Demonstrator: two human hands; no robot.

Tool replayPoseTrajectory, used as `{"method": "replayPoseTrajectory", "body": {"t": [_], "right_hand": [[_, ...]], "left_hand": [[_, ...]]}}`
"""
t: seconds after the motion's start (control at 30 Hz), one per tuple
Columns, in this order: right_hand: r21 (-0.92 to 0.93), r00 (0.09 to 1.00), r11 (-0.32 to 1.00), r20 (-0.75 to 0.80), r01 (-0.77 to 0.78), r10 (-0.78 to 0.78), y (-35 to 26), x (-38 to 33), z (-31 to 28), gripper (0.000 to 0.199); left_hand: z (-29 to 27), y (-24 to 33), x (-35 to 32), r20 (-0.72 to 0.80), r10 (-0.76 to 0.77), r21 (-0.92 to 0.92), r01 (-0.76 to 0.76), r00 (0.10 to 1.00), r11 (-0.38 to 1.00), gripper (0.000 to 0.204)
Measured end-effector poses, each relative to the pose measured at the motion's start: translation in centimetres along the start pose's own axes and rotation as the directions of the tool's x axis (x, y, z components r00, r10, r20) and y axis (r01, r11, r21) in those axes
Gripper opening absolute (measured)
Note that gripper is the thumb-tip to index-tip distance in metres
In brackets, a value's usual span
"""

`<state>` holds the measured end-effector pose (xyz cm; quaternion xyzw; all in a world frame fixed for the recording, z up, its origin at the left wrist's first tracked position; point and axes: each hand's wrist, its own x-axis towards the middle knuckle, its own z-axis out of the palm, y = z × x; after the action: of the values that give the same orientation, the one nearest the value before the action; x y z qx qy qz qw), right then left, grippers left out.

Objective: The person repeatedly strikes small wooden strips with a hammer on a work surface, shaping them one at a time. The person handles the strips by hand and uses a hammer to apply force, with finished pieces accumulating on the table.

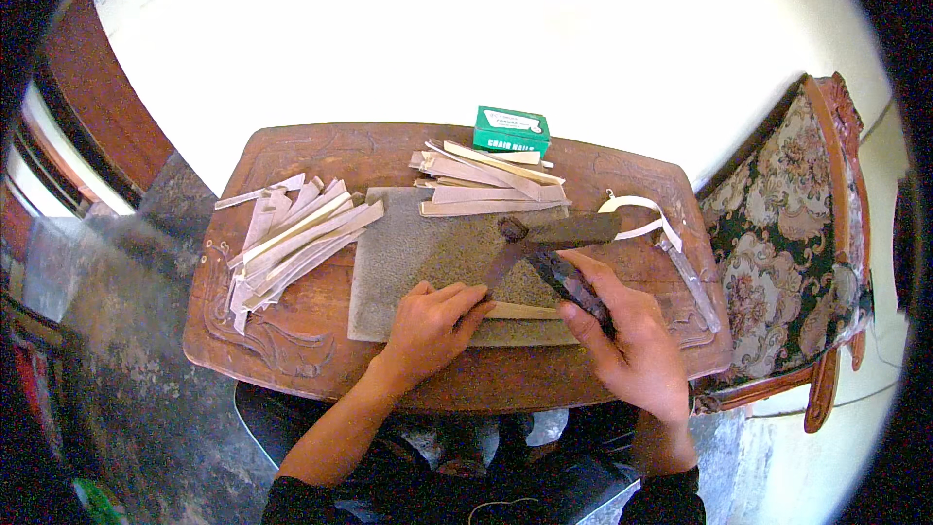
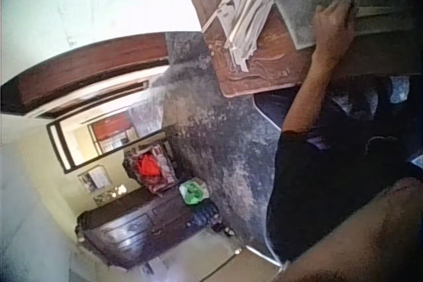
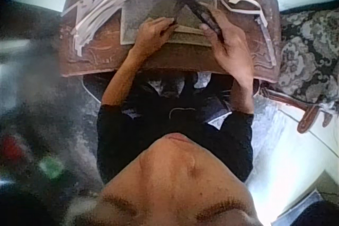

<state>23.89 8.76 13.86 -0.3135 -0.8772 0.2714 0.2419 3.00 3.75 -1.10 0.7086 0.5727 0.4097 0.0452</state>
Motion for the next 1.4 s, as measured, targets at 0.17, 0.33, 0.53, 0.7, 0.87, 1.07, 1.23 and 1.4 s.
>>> {"method": "replayPoseTrajectory", "body": {"t": [0.17,0.33,0.53,0.7,0.87,1.07,1.23,1.4], "right_hand": [[0.007,0.997,0.999,-0.065,-0.049,0.049,-0.6,-0.5,-0.6,0.042],[-0.016,0.995,0.998,-0.081,-0.057,0.055,-0.5,-1.1,-0.5,0.043],[-0.048,0.998,0.997,-0.032,-0.053,0.052,-0.3,-0.7,-0.2,0.042],[-0.028,0.997,1.0,-0.078,-0.012,0.01,-0.3,-0.4,0.0,0.04],[0.054,0.995,0.998,-0.093,-0.021,0.026,-0.2,-0.4,0.1,0.042],[-0.024,0.999,1.0,-0.042,0.0,-0.001,0.1,-0.5,0.1,0.043],[0.007,0.995,0.999,-0.089,-0.043,0.043,0.0,-1.1,0.4,0.042],[0.063,0.993,0.998,-0.115,0.009,-0.002,1.6,-0.3,1.3,0.04]], "left_hand": [[0.2,0.1,0.0,-0.032,-0.021,-0.054,0.019,0.999,0.998,0.012],[-0.2,0.5,0.2,0.012,-0.046,-0.05,0.047,0.999,0.998,0.01],[0.1,0.0,-0.1,-0.01,0.014,-0.026,-0.014,1.0,1.0,0.017],[0.2,-0.1,-0.1,0.003,0.011,-0.001,-0.011,1.0,1.0,0.018],[0.1,0.0,-0.1,0.009,0.007,-0.009,-0.006,1.0,1.0,0.017],[0.3,-0.2,0.0,-0.026,0.02,-0.002,-0.02,0.999,1.0,0.017],[-0.1,0.3,0.2,0.016,0.0,0.028,-0.001,1.0,1.0,0.018],[0.1,0.1,0.1,0.009,-0.043,-0.049,0.043,0.999,0.998,0.013]]}}
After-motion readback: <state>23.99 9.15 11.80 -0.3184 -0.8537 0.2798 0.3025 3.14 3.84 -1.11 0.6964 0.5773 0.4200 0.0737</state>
